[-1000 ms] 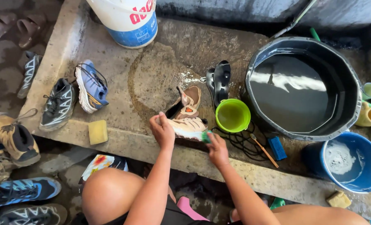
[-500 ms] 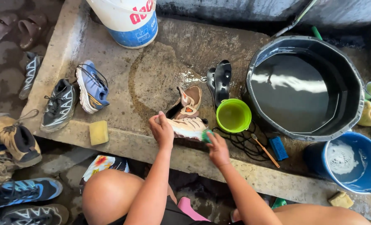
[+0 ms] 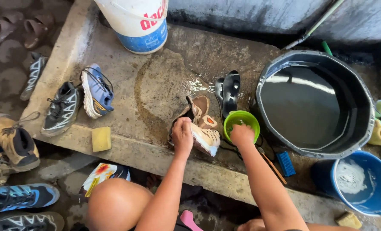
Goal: Scrubbing the soles of shoes with a brush and soapy water in a washing area.
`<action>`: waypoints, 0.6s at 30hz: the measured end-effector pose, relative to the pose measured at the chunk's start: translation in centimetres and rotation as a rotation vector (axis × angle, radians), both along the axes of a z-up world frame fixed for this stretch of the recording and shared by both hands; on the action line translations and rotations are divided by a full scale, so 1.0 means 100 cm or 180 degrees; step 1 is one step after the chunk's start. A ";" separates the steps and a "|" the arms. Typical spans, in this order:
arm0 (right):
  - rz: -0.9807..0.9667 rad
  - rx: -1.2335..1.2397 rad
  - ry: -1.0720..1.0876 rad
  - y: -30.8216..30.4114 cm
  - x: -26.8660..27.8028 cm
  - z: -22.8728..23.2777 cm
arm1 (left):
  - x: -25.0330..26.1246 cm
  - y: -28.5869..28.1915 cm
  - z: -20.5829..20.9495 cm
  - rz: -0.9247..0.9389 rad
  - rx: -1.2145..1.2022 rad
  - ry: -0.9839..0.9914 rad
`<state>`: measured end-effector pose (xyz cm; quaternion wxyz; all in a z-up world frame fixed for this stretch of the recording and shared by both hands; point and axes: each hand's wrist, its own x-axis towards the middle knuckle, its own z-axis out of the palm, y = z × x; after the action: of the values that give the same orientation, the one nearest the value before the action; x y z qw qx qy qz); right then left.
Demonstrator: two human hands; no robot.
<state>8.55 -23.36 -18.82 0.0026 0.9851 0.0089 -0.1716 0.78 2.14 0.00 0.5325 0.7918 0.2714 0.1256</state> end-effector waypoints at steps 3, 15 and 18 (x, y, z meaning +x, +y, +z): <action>-0.0562 0.0640 0.0938 0.017 0.001 0.059 | 0.001 0.001 0.009 -0.0166 -0.0228 -0.0280; 0.0983 0.3115 -0.2806 0.145 -0.086 0.238 | 0.010 -0.009 0.010 -0.0269 -0.0332 -0.0583; 0.0963 0.2963 -0.3152 0.123 -0.114 0.173 | 0.011 -0.001 0.016 -0.0022 -0.0520 -0.0463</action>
<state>-2.84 -11.03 -1.48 -0.3924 0.8340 0.2165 0.3218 1.91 2.01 1.64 0.6139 0.7356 0.2387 0.1583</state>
